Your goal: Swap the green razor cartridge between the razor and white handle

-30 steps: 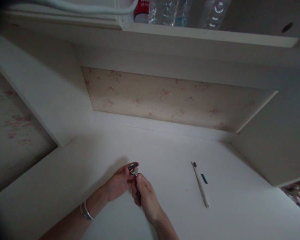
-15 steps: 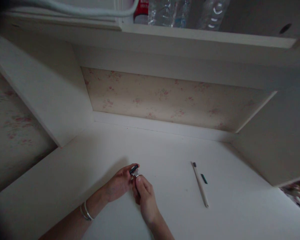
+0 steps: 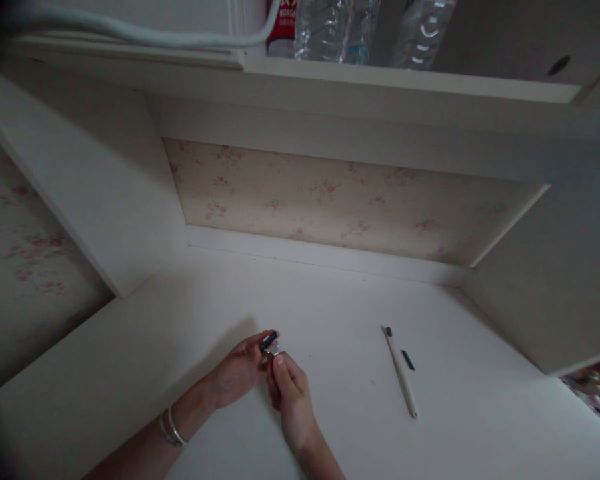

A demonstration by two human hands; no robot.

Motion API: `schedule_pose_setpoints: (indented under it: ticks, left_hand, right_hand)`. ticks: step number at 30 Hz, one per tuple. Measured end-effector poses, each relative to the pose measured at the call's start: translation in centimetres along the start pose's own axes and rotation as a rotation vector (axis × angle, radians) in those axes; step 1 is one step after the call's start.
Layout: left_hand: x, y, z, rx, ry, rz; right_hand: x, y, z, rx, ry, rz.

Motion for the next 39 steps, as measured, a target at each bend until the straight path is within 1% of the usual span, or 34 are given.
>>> schedule_pose_setpoints:
  ticks: [12, 18, 25, 32, 39]
  left_hand:
    - [0.41, -0.10, -0.40, -0.024, -0.028, 0.015]
    - [0.25, -0.15, -0.29, -0.013, -0.077, -0.003]
    - [0.69, -0.25, -0.47, -0.022, -0.121, -0.045]
    - [0.30, -0.21, -0.28, -0.025, -0.121, -0.056]
    - [0.50, -0.23, -0.25, -0.024, -0.170, -0.058]
  right_hand:
    - [0.11, -0.12, 0.26, 0.000, 0.043, 0.020]
    - [0.29, -0.19, 0.33, 0.014, 0.063, 0.039]
    - [0.72, -0.34, 0.41, -0.002, 0.109, 0.040]
    - [0.51, 0.00, -0.22, 0.023, 0.162, 0.068]
    - [0.53, -0.03, -0.41, 0.067, 0.208, 0.074]
Point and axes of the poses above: each hand's wrist, its own y-axis away from the middle knuckle, its own x-axis out of the back of the hand, z = x × y, the point moved 2 cm from there along -y, towards the middle knuckle, and after that the axes turned 2 degrees about -z, right-handed, at the moved point
